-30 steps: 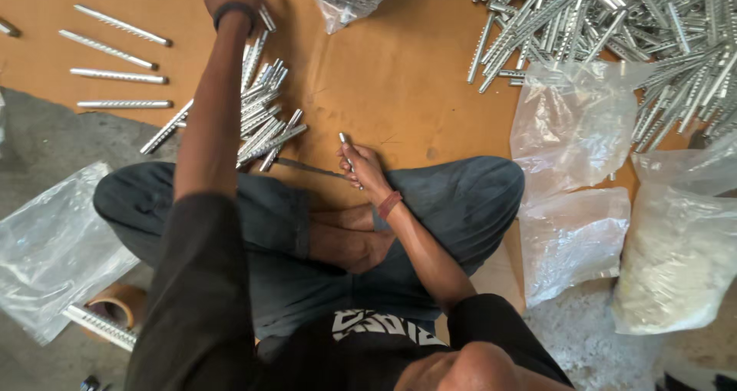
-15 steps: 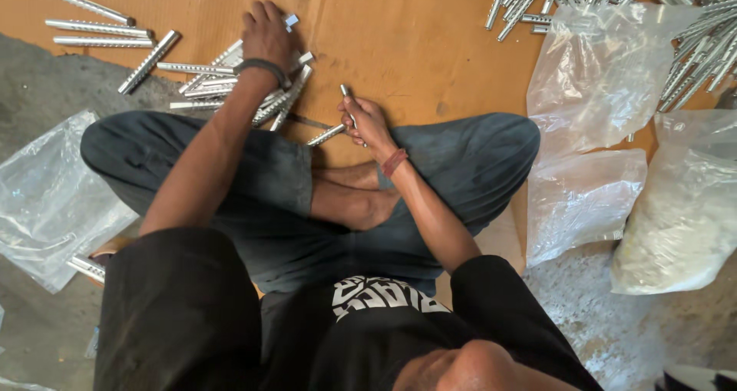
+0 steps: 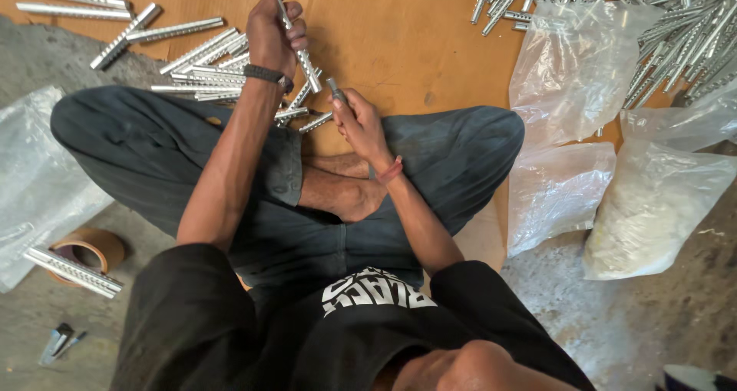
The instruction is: The person sits on the floor and repeatedly picks up small metal rods, inserts them into a cylindrical holder, and places the assembled units into a pile. The person handles the rods one at a time and occasionally shifts plastic bags nearby.
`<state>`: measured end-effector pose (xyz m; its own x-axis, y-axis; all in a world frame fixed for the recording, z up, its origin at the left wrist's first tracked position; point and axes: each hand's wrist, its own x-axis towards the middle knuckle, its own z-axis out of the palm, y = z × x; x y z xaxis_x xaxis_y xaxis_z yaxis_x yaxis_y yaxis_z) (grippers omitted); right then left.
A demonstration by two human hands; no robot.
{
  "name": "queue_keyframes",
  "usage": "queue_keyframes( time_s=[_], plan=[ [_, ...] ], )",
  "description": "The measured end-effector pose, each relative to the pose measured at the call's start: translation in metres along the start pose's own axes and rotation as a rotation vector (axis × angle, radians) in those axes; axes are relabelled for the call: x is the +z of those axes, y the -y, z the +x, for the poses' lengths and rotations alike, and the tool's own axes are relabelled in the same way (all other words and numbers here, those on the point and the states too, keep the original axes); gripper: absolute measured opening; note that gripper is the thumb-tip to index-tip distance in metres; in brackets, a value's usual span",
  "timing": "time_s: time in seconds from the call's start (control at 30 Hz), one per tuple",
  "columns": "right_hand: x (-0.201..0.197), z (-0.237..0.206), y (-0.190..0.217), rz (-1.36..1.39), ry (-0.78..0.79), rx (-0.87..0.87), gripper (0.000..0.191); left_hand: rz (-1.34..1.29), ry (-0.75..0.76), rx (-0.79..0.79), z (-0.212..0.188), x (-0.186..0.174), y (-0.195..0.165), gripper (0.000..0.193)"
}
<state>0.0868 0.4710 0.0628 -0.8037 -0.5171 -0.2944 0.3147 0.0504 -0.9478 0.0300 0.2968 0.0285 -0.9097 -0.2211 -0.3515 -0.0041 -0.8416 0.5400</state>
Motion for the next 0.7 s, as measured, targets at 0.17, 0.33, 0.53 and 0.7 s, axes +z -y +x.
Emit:
queue_keyframes(
  time_s=[0.17,0.33,0.53,0.7],
  plan=[
    [0.002,0.001,0.009,-0.011,-0.002,0.011,0.019,-0.059,0.005,0.088,0.012,-0.020,0.015,0.027],
    [-0.001,0.003,0.003,-0.270,-0.047,-0.108,0.018,-0.077,-0.060,0.242,0.015,-0.019,0.022,0.026],
    [0.001,0.002,-0.012,-0.593,-0.166,-0.379,0.022,0.073,-0.008,0.218,-0.006,-0.006,0.040,0.030],
    [-0.017,0.006,-0.022,0.937,0.325,0.499,0.029,-0.175,0.198,-0.176,-0.004,-0.015,0.051,0.018]
  ],
)
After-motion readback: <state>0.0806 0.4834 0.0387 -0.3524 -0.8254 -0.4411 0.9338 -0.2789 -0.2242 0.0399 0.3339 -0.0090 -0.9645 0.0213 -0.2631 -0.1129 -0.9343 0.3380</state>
